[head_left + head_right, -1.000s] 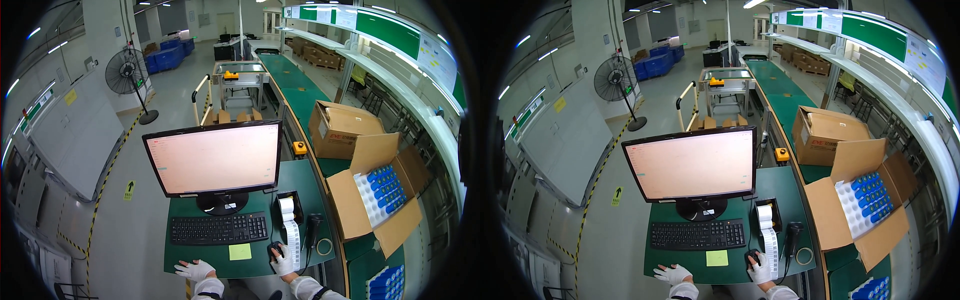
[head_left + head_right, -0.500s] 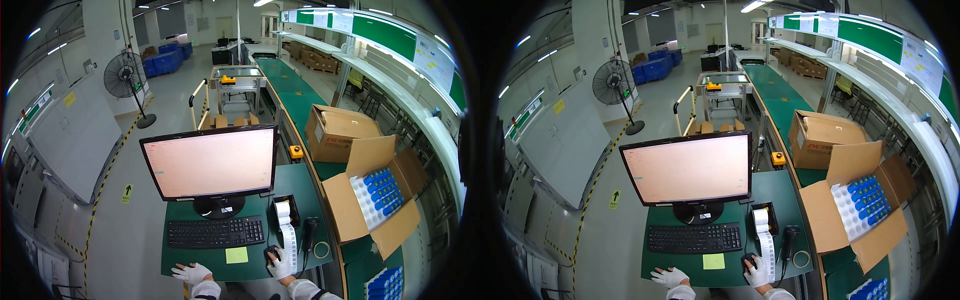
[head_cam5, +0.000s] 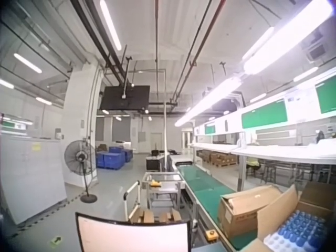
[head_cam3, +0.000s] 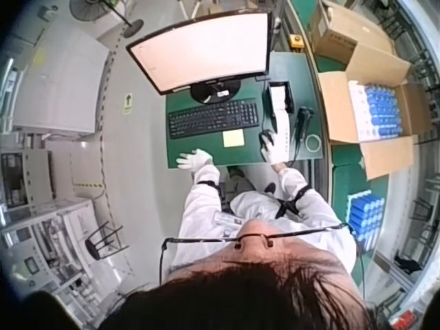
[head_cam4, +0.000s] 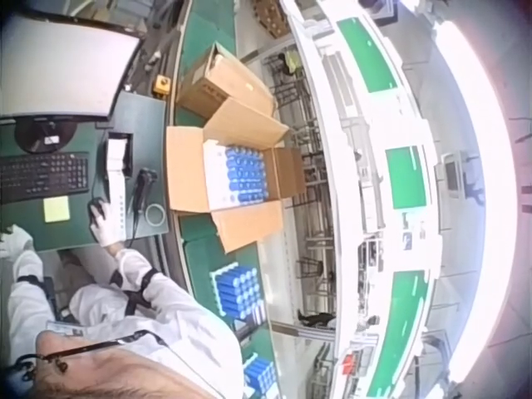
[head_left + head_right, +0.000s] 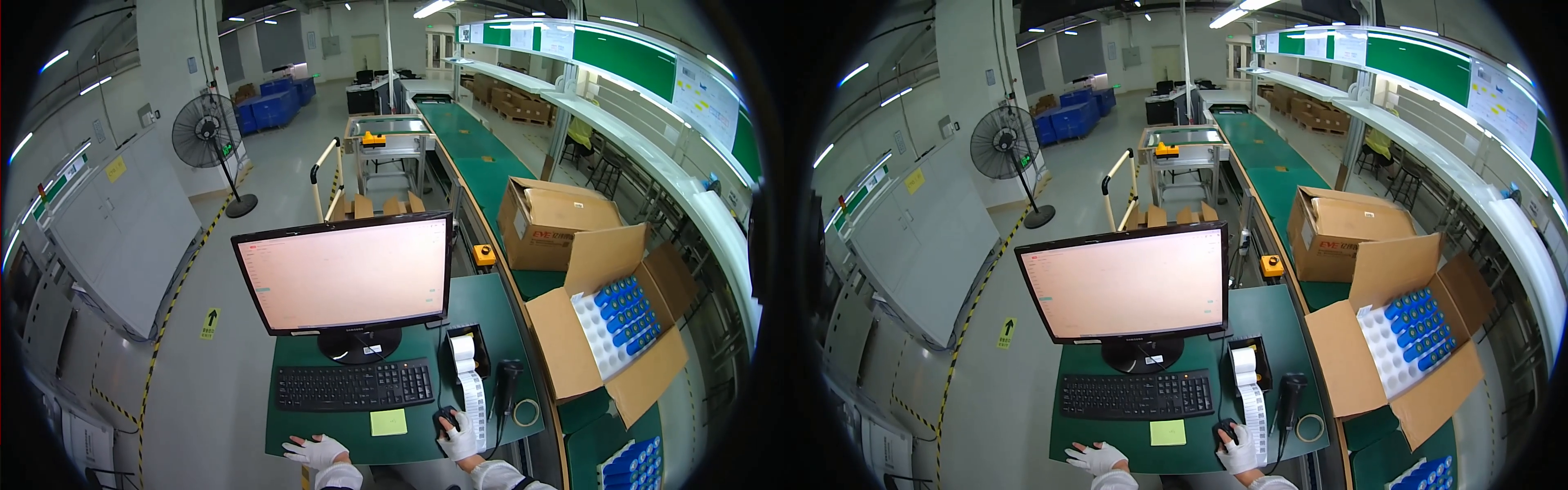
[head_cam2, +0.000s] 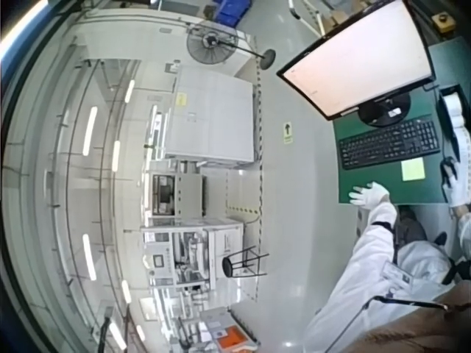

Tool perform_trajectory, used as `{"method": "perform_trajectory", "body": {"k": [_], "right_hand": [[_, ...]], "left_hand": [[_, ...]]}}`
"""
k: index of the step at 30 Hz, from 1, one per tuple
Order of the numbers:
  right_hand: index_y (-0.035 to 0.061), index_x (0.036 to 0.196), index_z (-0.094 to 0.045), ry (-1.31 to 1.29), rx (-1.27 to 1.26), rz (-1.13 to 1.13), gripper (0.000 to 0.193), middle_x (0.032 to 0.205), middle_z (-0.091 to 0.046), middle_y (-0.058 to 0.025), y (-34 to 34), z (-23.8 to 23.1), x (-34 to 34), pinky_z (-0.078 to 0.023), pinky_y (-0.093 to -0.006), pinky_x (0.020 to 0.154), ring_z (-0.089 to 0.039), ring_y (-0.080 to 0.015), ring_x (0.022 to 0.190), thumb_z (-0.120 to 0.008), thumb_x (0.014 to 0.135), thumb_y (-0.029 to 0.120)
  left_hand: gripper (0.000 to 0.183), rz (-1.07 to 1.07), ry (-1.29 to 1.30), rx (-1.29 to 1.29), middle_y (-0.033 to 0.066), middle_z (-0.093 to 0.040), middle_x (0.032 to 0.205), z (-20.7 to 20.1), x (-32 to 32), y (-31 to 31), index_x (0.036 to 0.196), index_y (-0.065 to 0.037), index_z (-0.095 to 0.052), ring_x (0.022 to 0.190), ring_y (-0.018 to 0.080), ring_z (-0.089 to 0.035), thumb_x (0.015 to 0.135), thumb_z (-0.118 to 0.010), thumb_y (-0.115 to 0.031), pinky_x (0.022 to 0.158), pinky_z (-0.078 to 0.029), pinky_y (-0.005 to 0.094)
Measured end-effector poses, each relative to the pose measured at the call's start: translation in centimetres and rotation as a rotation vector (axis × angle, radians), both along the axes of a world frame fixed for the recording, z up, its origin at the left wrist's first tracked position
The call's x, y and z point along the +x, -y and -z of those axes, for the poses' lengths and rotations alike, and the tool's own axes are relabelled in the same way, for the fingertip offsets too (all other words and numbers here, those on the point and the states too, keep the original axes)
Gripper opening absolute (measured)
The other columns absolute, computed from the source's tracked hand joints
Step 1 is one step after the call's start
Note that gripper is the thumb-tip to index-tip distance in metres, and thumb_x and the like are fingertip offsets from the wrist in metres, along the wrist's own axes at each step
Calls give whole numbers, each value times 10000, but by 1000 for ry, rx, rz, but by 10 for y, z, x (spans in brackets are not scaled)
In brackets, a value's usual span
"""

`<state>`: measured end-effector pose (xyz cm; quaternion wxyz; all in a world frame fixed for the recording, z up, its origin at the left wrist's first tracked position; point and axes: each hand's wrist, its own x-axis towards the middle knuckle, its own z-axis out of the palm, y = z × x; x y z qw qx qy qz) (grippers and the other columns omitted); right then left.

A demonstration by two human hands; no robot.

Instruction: The person transfers batteries from a box into a tray, scans each battery with a handheld scanner, and then uses a computer mouse and keyboard.

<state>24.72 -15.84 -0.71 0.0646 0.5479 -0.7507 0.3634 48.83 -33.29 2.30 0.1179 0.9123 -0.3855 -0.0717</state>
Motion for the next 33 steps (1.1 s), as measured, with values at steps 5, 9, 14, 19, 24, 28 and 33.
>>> {"method": "perform_trajectory", "body": {"k": [5, 9, 14, 19, 24, 28, 33], "right_hand": [[196, 1187, -619, 8, -9, -15, 625, 1166, -576, -183, 3, -2, 1, -488, -496, 853, -566, -410, 1037, -744, 600, 25], [194, 1129, -623, -21, -19, -18, 604, 1126, -581, -184, 1, -4, 0, -491, -489, 809, -583, -401, 979, -742, 562, 23], [186, 1100, -637, -25, -28, -25, 579, 1097, -575, -173, 2, -9, 2, -488, -489, 809, -580, -399, 974, -736, 556, 15], [179, 1090, -650, -8, 4, -9, 559, 1106, -571, -169, -3, -2, 1, -478, -479, 845, -566, -393, 1013, -747, 560, 30], [180, 1071, -654, 23, 48, -44, 560, 1083, -566, -176, 0, -13, 7, -486, -478, 836, -568, -395, 994, -744, 547, 7], [197, 1089, -666, 36, 24, -10, 558, 1104, -554, -169, 0, 1, 2, -470, -485, 845, -553, -391, 1007, -749, 557, 47], [206, 1081, -674, -13, 44, -8, 558, 1106, -551, -168, 1, -3, 3, -472, -482, 829, -551, -390, 997, -745, 552, 46]], "left_hand": [[635, -17, 107, 100, 146, -231, 1605, -7, 3, 0, 1500, -33, -357, 1480, 366, -185, 953, -472, -333, 1196, -200, 494], [722, 179, 138, 120, 157, -206, 1613, 6, 23, 9, 1511, 3, -306, 1490, 369, -161, 924, -512, -365, 1208, -161, 493], [789, 383, 39, -165, 222, -299, 1562, 29, 66, 52, 1477, 50, -327, 1473, 360, -230, 865, -635, -341, 1218, -166, 447], [705, 455, 20, -370, 227, -412, 1461, 14, 61, 81, 1383, 29, -415, 1377, 382, -383, 796, -716, -219, 1188, -244, 496], [678, 551, -12, -383, 212, -434, 1438, 14, 66, 94, 1370, 20, -425, 1338, 377, -421, 790, -702, -196, 1176, -261, 514], [625, 591, -62, -359, 204, -451, 1425, 13, 62, 96, 1337, 15, -460, 1318, 376, -443, 790, -691, -181, 1170, -276, 517], [538, 621, -47, -367, 194, -475, 1399, 19, 65, 96, 1279, 12, -514, 1311, 365, -452, 795, -671, -164, 1159, -299, 513]]}}
